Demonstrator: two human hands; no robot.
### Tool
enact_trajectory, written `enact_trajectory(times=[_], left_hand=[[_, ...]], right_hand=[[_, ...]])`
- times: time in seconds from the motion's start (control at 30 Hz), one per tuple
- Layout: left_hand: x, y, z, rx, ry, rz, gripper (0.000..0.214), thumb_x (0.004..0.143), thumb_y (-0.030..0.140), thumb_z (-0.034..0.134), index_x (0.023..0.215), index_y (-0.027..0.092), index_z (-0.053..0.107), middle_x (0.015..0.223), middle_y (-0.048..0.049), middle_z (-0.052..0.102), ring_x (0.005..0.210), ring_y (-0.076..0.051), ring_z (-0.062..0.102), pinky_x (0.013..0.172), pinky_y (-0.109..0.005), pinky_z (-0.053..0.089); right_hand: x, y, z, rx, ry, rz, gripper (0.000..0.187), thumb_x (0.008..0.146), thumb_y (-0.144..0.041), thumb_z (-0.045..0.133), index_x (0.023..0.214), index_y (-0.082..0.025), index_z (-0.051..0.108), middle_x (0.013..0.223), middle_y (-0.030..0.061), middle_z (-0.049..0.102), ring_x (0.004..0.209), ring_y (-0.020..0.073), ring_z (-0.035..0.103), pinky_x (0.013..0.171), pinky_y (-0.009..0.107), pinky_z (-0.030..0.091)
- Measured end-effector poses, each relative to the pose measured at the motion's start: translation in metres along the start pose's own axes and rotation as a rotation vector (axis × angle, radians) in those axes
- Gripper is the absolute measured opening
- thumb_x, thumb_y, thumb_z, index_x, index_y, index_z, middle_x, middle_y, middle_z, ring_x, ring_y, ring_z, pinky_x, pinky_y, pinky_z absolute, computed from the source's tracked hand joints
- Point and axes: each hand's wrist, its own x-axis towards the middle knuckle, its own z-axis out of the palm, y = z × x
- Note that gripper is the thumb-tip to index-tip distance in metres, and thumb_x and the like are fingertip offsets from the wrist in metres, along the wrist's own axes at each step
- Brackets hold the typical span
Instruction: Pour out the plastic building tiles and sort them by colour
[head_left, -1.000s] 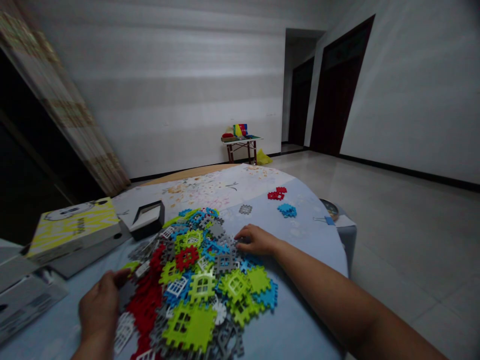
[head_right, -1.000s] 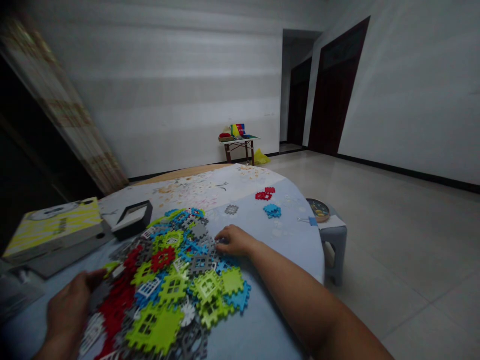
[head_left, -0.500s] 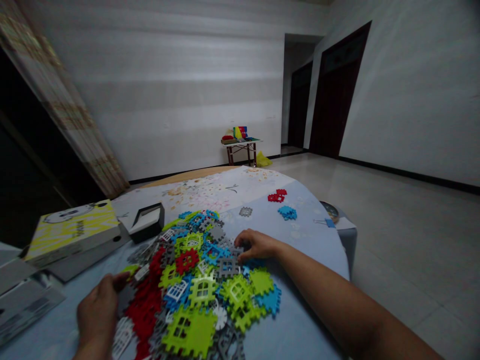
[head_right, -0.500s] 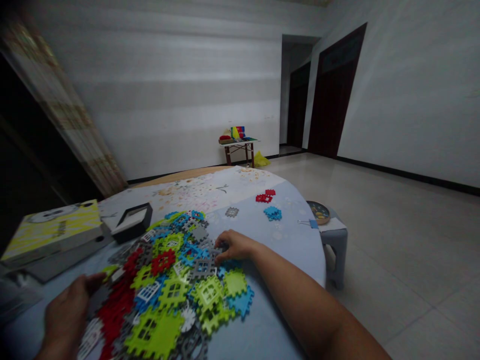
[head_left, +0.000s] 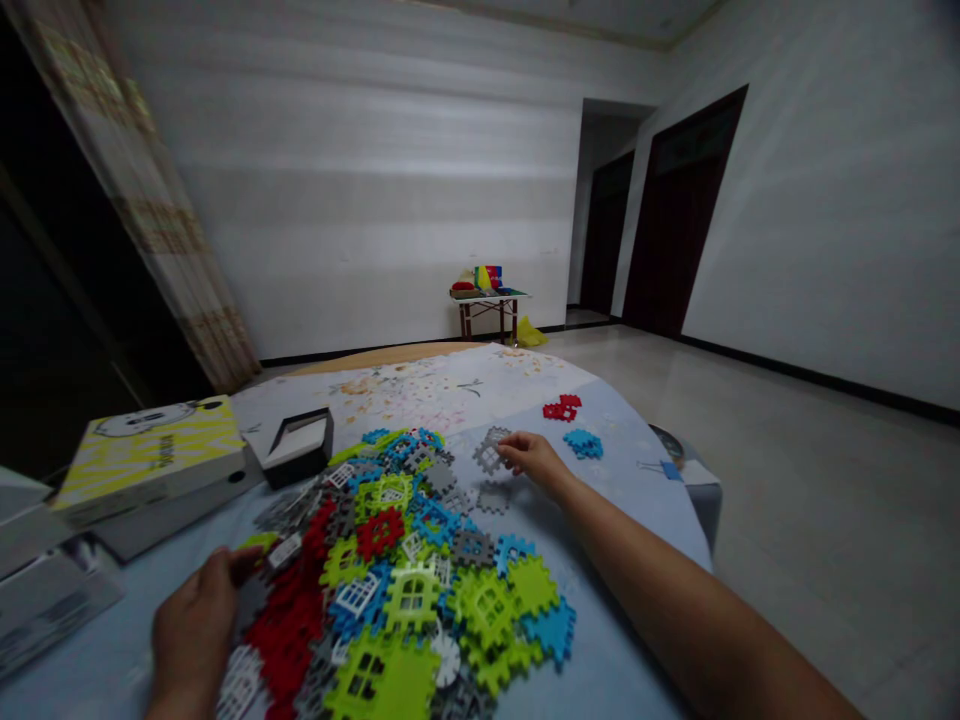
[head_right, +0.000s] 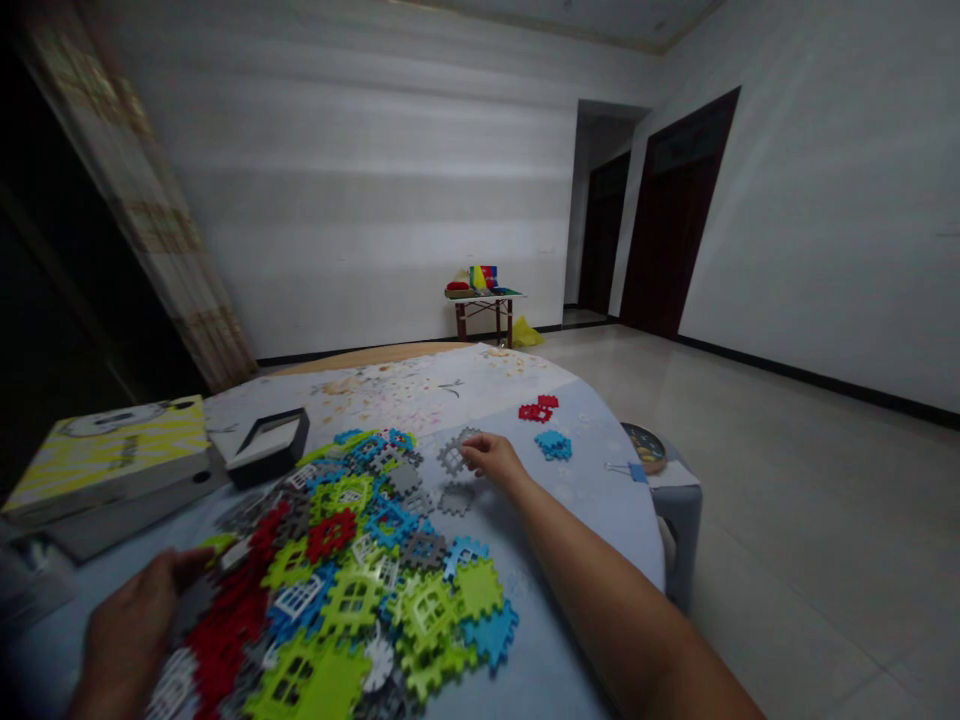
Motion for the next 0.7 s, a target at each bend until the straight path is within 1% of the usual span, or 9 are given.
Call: enact_trajectory(times=[0.1,0.17,0.27,0.37,0.43,0.53,0.6,0.7], left_hand=[[-0.002,0.006,-0.002,-0.009,-0.043,-0.039,0.044,0.074,0.042,0.035,0.08,0.015,0.068,0.085,-0.0116,0.071,0.092,-0.027,0.063,0.09,-0.04,0.044],[-0.004,0.011,-0.003,-0.011,-0.064,-0.065,0.047,0.077,0.043,0.032,0.083,0.013,0.067,0.088,-0.013,0.07,0.095,-0.027,0.062,0.092,-0.039,0.042],[-0.004,0.013,-0.005,-0.038,-0.073,-0.098,0.047,0.077,0.043,0.032,0.082,0.012,0.067,0.089,-0.0139,0.07,0.096,-0.026,0.061,0.095,-0.037,0.04],[-0.001,0.007,-0.003,-0.081,-0.072,-0.107,0.042,0.075,0.043,0.037,0.081,0.014,0.067,0.088,-0.0122,0.07,0.096,-0.027,0.061,0.096,-0.038,0.04],[0.001,0.004,-0.001,-0.11,-0.068,-0.114,0.04,0.073,0.042,0.039,0.078,0.014,0.067,0.085,-0.0114,0.07,0.094,-0.027,0.062,0.094,-0.039,0.041],[0.001,0.003,0.001,-0.12,-0.06,-0.104,0.04,0.074,0.043,0.038,0.075,0.015,0.066,0.083,-0.0111,0.07,0.093,-0.028,0.062,0.093,-0.039,0.042],[0.0,0.004,0.001,-0.11,-0.054,-0.093,0.042,0.075,0.045,0.036,0.075,0.016,0.066,0.082,-0.0108,0.07,0.092,-0.028,0.063,0.092,-0.04,0.043],[0.0,0.004,0.0,-0.081,-0.055,-0.062,0.042,0.074,0.044,0.035,0.074,0.016,0.067,0.079,-0.0098,0.071,0.09,-0.028,0.064,0.091,-0.04,0.044]], right_hand=[[0.019,-0.004,0.008,0.012,0.042,0.016,0.022,0.06,-0.028,0.071,0.073,-0.013,0.061,0.053,-0.002,0.057,0.048,0.0092,0.053,0.047,0.022,0.042],[0.032,-0.005,0.014,0.028,0.077,0.026,0.023,0.065,-0.025,0.068,0.083,-0.013,0.06,0.059,-0.0006,0.059,0.053,0.0095,0.056,0.052,0.022,0.046],[0.045,-0.002,0.019,0.027,0.128,0.064,0.034,0.071,-0.02,0.063,0.103,-0.012,0.053,0.067,0.0021,0.061,0.059,0.0108,0.06,0.057,0.024,0.049],[0.048,0.006,0.018,-0.027,0.165,0.113,0.041,0.072,-0.02,0.061,0.11,-0.012,0.049,0.068,0.0035,0.061,0.057,0.0119,0.061,0.052,0.024,0.048],[0.044,0.012,0.014,-0.079,0.163,0.126,0.039,0.072,-0.023,0.062,0.108,-0.013,0.051,0.069,0.004,0.061,0.055,0.0118,0.06,0.048,0.022,0.046],[0.035,0.016,0.008,-0.164,0.108,0.113,0.031,0.069,-0.025,0.064,0.097,-0.014,0.056,0.07,0.0038,0.062,0.054,0.0112,0.059,0.044,0.019,0.042],[0.029,0.017,0.005,-0.217,0.049,0.097,0.027,0.067,-0.027,0.066,0.09,-0.015,0.059,0.068,0.0024,0.062,0.053,0.0108,0.058,0.045,0.02,0.041],[0.021,0.016,0.002,-0.278,-0.041,0.079,0.025,0.064,-0.028,0.069,0.084,-0.015,0.062,0.064,0.0005,0.061,0.052,0.0107,0.056,0.05,0.022,0.043]])
